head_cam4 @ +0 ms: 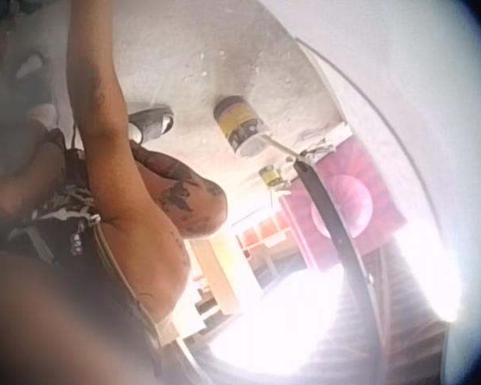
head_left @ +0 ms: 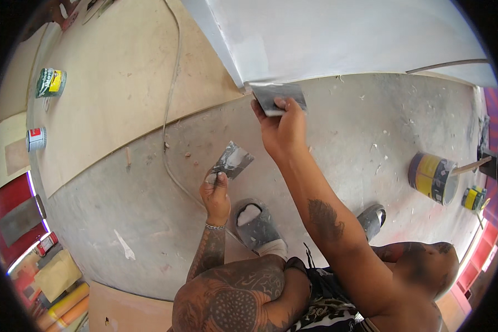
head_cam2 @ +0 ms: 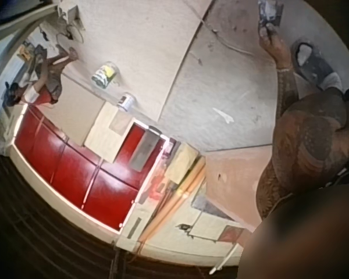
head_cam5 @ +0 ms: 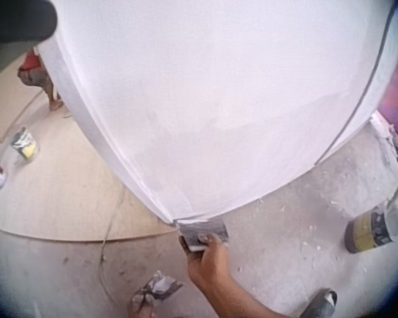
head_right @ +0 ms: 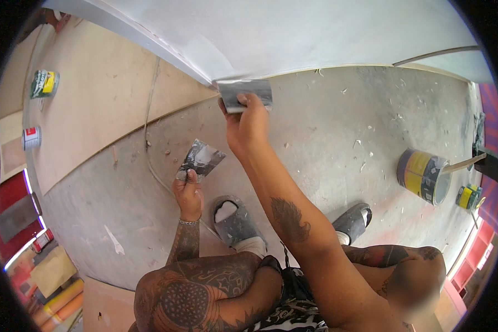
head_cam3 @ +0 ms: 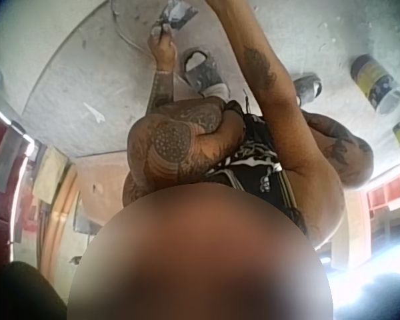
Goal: Applying and smoothing putty on a white panel using putty knives.
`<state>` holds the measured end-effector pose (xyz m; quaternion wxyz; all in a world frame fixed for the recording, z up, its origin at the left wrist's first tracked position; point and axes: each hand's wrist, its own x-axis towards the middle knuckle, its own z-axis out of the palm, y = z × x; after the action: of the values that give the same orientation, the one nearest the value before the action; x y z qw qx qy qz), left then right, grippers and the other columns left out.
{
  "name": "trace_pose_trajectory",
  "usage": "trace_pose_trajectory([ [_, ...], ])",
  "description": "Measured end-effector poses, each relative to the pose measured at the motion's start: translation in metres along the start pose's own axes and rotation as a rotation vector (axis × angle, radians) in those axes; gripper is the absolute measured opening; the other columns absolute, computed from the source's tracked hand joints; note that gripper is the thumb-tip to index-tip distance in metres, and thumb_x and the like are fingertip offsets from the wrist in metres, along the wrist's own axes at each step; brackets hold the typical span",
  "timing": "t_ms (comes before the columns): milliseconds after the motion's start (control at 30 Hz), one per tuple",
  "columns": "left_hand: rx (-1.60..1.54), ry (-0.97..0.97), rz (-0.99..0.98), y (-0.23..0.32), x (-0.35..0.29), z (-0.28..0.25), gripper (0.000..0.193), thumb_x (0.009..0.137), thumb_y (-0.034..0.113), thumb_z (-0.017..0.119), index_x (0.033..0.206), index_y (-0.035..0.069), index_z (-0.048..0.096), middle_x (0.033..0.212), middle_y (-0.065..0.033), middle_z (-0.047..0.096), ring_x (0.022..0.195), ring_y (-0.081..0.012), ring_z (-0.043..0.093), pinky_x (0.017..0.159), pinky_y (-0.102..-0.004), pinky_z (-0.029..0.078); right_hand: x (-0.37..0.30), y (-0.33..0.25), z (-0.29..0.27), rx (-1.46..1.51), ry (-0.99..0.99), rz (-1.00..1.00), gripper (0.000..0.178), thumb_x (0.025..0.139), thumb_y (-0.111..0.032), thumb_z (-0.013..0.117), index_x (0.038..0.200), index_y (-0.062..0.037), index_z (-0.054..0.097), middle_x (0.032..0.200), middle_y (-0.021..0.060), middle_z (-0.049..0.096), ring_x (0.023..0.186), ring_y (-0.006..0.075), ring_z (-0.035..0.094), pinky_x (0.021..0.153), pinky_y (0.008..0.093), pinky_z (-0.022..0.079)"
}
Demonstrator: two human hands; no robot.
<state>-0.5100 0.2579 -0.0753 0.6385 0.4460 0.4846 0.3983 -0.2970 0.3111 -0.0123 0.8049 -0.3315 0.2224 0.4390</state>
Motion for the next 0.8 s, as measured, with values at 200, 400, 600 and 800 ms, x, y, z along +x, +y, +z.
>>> trace_pose_trajectory([
  [200, -0.075, -0.021, -0.037, -0.001, 0.005, 0.004, 0.022, 0.096, 0.018, 0.058, 0.102, -0.002, 0.064, 0.091, 0.0012, 0.062, 0.082, -0.0078, 0.051, 0.073, -0.0241, 0.042, 0.026, 0.014, -0.025, -0.053, 0.076, 0.026, 0.026, 0.088, 0.0, 0.046, 0.113, 0.002, 0.042, 0.114, 0.0131, 0.049, 0.103, 0.0263, 0.054, 0.092, 0.0467, 0.051],
  [400, 0.003, -0.04, 0.025, 0.002, 0.005, 0.002, 0.022, 0.096, 0.018, 0.059, 0.101, -0.003, 0.064, 0.092, 0.0007, 0.063, 0.083, -0.0077, 0.052, 0.075, -0.0236, 0.042, 0.04, 0.025, -0.023, -0.066, 0.039, 0.014, 0.028, 0.087, 0.0, 0.046, 0.115, 0.0018, 0.042, 0.114, 0.0126, 0.049, 0.102, 0.0254, 0.054, 0.091, 0.0448, 0.052],
  [600, -0.083, 0.027, -0.024, 0.006, 0.003, 0.01, 0.013, 0.096, 0.014, 0.06, 0.09, 0.003, 0.064, 0.087, 0.0037, 0.06, 0.082, -0.0058, 0.052, 0.077, -0.0235, 0.041, 0.046, 0.025, -0.013, -0.126, 0.012, -0.002, 0.028, 0.087, -0.001, 0.046, 0.115, 0.0006, 0.043, 0.114, 0.0118, 0.049, 0.1, 0.0239, 0.054, 0.09, 0.0432, 0.052],
  [800, -0.072, 0.022, -0.012, 0.002, 0.002, 0.008, 0.014, 0.094, 0.016, 0.063, 0.089, 0.004, 0.064, 0.086, 0.004, 0.06, 0.078, -0.005, 0.051, 0.07, -0.0218, 0.04, 0.047, 0.026, 0.008, -0.182, 0.12, 0.01, 0.023, 0.085, 0.0, 0.047, 0.108, -0.0017, 0.046, 0.11, 0.0104, 0.05, 0.096, 0.023, 0.053, 0.084, 0.0417, 0.049],
])
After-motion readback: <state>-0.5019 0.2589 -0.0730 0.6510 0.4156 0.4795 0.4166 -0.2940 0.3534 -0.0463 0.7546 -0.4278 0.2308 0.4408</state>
